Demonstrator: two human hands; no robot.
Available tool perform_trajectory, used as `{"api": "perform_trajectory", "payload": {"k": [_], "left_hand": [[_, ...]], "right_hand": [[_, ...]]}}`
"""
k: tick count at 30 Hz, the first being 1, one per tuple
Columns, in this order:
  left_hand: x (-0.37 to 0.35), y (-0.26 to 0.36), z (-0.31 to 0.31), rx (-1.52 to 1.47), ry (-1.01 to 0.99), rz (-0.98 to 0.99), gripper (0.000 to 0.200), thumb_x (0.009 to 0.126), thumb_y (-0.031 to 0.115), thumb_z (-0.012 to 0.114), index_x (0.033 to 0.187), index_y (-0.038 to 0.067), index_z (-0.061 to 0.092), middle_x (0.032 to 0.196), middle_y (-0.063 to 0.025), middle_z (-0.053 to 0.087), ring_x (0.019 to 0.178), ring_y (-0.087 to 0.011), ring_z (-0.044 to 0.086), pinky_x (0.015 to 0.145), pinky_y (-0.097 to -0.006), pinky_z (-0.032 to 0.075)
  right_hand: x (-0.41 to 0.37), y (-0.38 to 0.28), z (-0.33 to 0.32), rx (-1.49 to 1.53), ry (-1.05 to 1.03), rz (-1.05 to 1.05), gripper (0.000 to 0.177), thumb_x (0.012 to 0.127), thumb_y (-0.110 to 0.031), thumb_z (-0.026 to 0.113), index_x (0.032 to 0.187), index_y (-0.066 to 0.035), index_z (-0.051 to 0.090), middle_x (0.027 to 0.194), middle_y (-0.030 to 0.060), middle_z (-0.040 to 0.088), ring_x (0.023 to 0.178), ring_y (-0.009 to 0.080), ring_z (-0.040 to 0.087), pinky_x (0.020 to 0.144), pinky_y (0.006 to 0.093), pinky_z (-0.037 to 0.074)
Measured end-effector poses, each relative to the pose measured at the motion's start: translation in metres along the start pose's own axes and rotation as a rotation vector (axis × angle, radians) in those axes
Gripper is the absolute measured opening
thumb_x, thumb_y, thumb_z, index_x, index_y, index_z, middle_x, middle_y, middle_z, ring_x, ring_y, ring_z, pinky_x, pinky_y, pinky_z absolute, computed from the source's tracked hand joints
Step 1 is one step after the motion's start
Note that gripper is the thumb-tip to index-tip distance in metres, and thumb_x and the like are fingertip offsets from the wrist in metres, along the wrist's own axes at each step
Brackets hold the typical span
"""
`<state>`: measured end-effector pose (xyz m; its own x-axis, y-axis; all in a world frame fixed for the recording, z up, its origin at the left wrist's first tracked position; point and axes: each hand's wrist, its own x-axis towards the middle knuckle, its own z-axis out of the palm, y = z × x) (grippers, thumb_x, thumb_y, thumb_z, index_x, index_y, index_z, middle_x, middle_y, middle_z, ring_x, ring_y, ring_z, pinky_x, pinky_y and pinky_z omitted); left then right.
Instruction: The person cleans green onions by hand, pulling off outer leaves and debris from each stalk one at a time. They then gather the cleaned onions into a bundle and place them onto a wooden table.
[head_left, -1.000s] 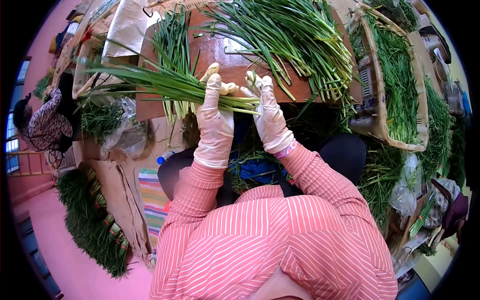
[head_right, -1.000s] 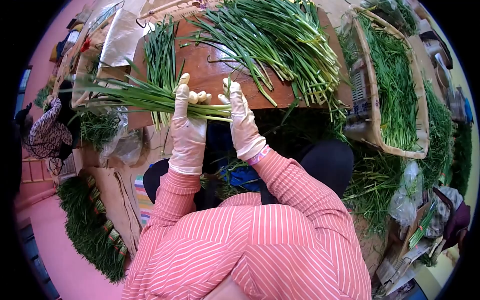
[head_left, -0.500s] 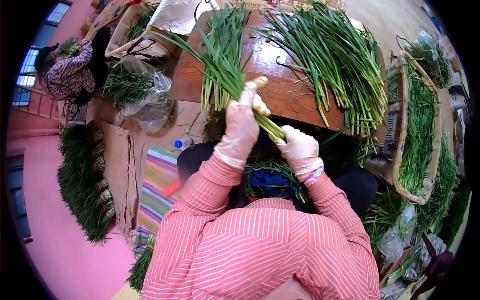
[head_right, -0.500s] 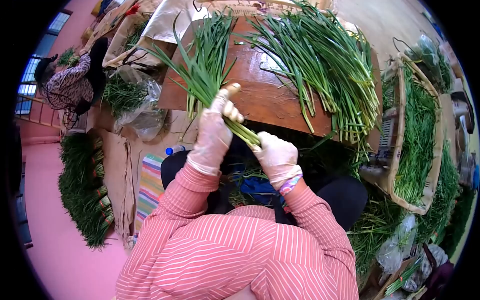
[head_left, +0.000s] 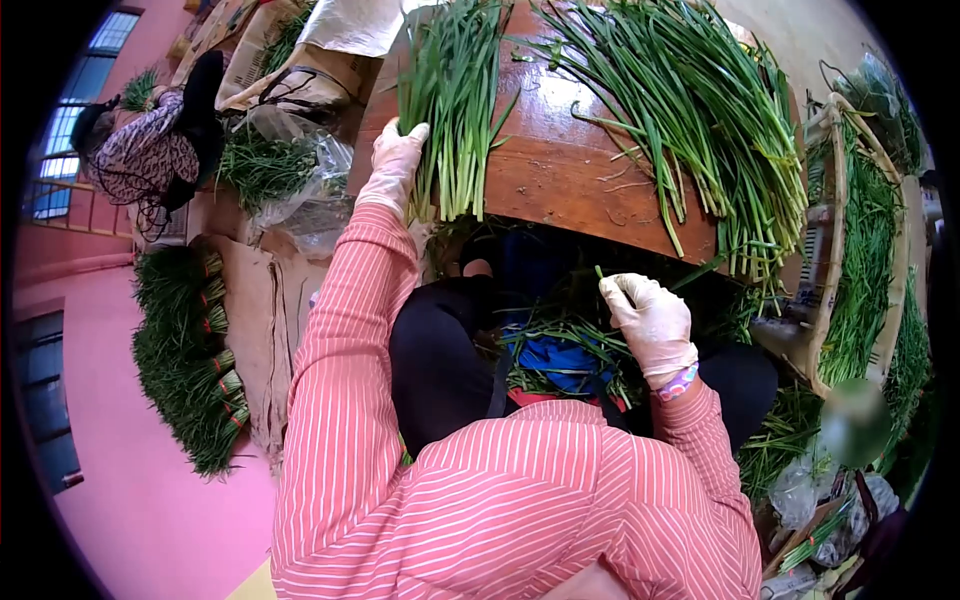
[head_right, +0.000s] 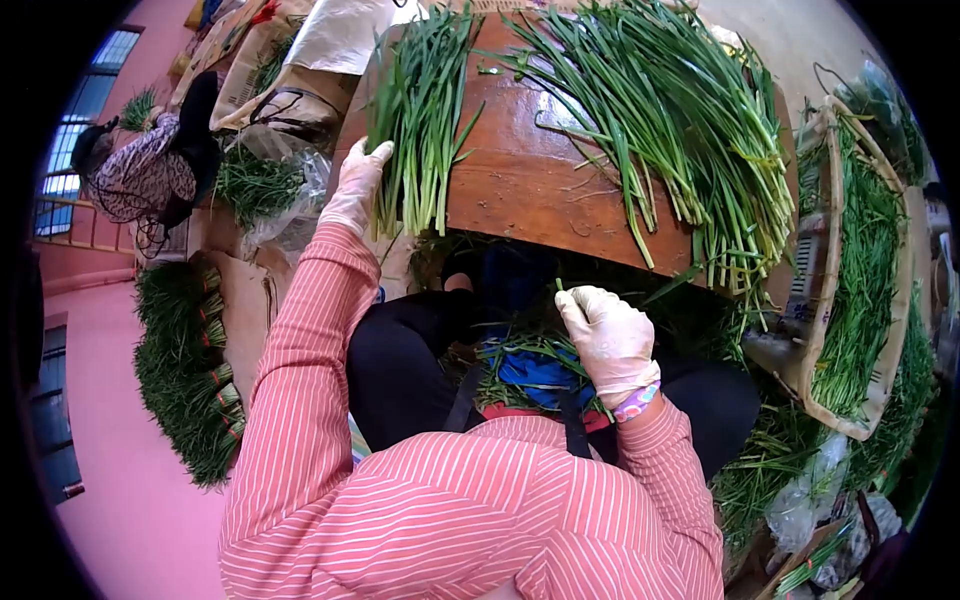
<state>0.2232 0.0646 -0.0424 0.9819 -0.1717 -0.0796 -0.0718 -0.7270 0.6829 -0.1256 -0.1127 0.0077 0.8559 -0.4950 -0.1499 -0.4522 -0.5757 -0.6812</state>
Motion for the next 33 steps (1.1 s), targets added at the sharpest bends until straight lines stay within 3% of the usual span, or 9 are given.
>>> {"api": "perform_trajectory", "payload": {"k": [4, 8, 10, 14, 18, 20, 23, 27, 33], "left_hand": [[0.005, -0.016, 0.02, 0.139, -0.001, 0.083, 0.086, 0.08, 0.06, 0.059, 0.137, 0.0, 0.038, 0.128, -0.026, 0.051, 0.12, -0.0378, 0.048, 0.099, -0.0423, 0.039], [-0.009, 0.014, 0.031, -0.298, -0.169, 0.129, 0.08, 0.085, 0.053, 0.059, 0.139, -0.001, 0.036, 0.125, -0.02, 0.055, 0.115, -0.0289, 0.054, 0.095, -0.0352, 0.04], [-0.028, 0.047, 0.022, -0.22, -0.239, 0.1, 0.084, 0.084, 0.054, 0.059, 0.141, -0.002, 0.032, 0.128, -0.0208, 0.053, 0.117, -0.0292, 0.052, 0.097, -0.0343, 0.039], [0.002, 0.006, 0.036, 0.097, 0.04, 0.177, 0.093, 0.081, 0.062, 0.057, 0.142, -0.001, 0.028, 0.131, -0.0251, 0.048, 0.121, -0.0371, 0.047, 0.099, -0.0404, 0.037], [-0.036, 0.046, 0.014, 0.284, 0.172, 0.289, 0.079, 0.081, 0.053, 0.063, 0.133, -0.003, 0.042, 0.128, -0.0244, 0.05, 0.115, -0.0391, 0.05, 0.097, -0.043, 0.039], [-0.054, 0.059, 0.018, -0.075, 0.115, 0.445, 0.062, 0.084, 0.038, 0.067, 0.126, -0.003, 0.05, 0.121, -0.0207, 0.056, 0.11, -0.0327, 0.055, 0.095, -0.0404, 0.042], [-0.129, 0.11, 0.011, -0.784, -0.27, 0.213, 0.022, 0.09, 0.018, 0.061, 0.107, 0.003, 0.063, 0.106, -0.0061, 0.064, 0.095, -0.0133, 0.058, 0.085, -0.025, 0.046], [-0.195, 0.108, 0.011, -0.702, -0.61, -0.065, 0.035, 0.093, 0.036, 0.054, 0.105, 0.005, 0.064, 0.09, -0.0019, 0.064, 0.074, -0.0077, 0.058, 0.066, -0.0196, 0.045], [-0.22, 0.097, 0.03, -0.868, -0.763, -0.143, 0.033, 0.094, 0.033, 0.054, 0.107, 0.005, 0.063, 0.091, -0.0029, 0.066, 0.078, -0.012, 0.061, 0.07, -0.0259, 0.047]], "right_hand": [[0.002, 0.002, -0.001, -0.019, 0.018, -0.064, 0.024, 0.089, -0.032, 0.056, 0.084, -0.011, 0.066, 0.077, 0.011, 0.065, 0.071, 0.0291, 0.064, 0.06, 0.0385, 0.05], [0.006, 0.005, 0.002, -0.09, 0.06, -0.152, 0.024, 0.088, -0.032, 0.055, 0.093, -0.01, 0.064, 0.081, 0.0105, 0.064, 0.076, 0.0283, 0.064, 0.064, 0.0385, 0.05], [0.008, 0.008, 0.001, -0.045, 0.141, -0.146, 0.025, 0.086, -0.03, 0.059, 0.1, -0.009, 0.062, 0.08, 0.0108, 0.062, 0.076, 0.0287, 0.062, 0.065, 0.0383, 0.049], [0.02, 0.025, -0.014, -0.288, 0.518, -0.166, 0.03, 0.083, -0.029, 0.062, 0.102, -0.006, 0.06, 0.079, 0.0111, 0.056, 0.072, 0.028, 0.058, 0.062, 0.0379, 0.046], [0.039, 0.046, -0.019, -0.681, 0.371, 0.077, 0.036, 0.08, -0.039, 0.065, 0.091, -0.005, 0.057, 0.082, 0.0097, 0.056, 0.075, 0.0252, 0.058, 0.062, 0.0374, 0.046], [0.047, 0.06, -0.008, -0.601, 0.342, 0.054, 0.026, 0.076, -0.034, 0.067, 0.083, -0.009, 0.062, 0.078, 0.0092, 0.059, 0.074, 0.0268, 0.061, 0.064, 0.0381, 0.049], [0.042, 0.052, -0.007, -0.417, 0.282, 0.077, 0.02, 0.077, -0.029, 0.066, 0.075, -0.009, 0.064, 0.077, 0.0097, 0.063, 0.074, 0.0285, 0.063, 0.066, 0.0389, 0.05], [0.006, 0.01, -0.013, -0.041, 0.233, -0.034, 0.019, 0.077, -0.029, 0.068, 0.073, -0.01, 0.064, 0.075, 0.0096, 0.063, 0.072, 0.0277, 0.063, 0.065, 0.0389, 0.05], [-0.03, -0.015, -0.004, 0.112, -0.148, -0.161, 0.025, 0.079, -0.033, 0.07, 0.079, -0.009, 0.066, 0.074, 0.0096, 0.062, 0.071, 0.027, 0.062, 0.063, 0.0365, 0.049]]}}
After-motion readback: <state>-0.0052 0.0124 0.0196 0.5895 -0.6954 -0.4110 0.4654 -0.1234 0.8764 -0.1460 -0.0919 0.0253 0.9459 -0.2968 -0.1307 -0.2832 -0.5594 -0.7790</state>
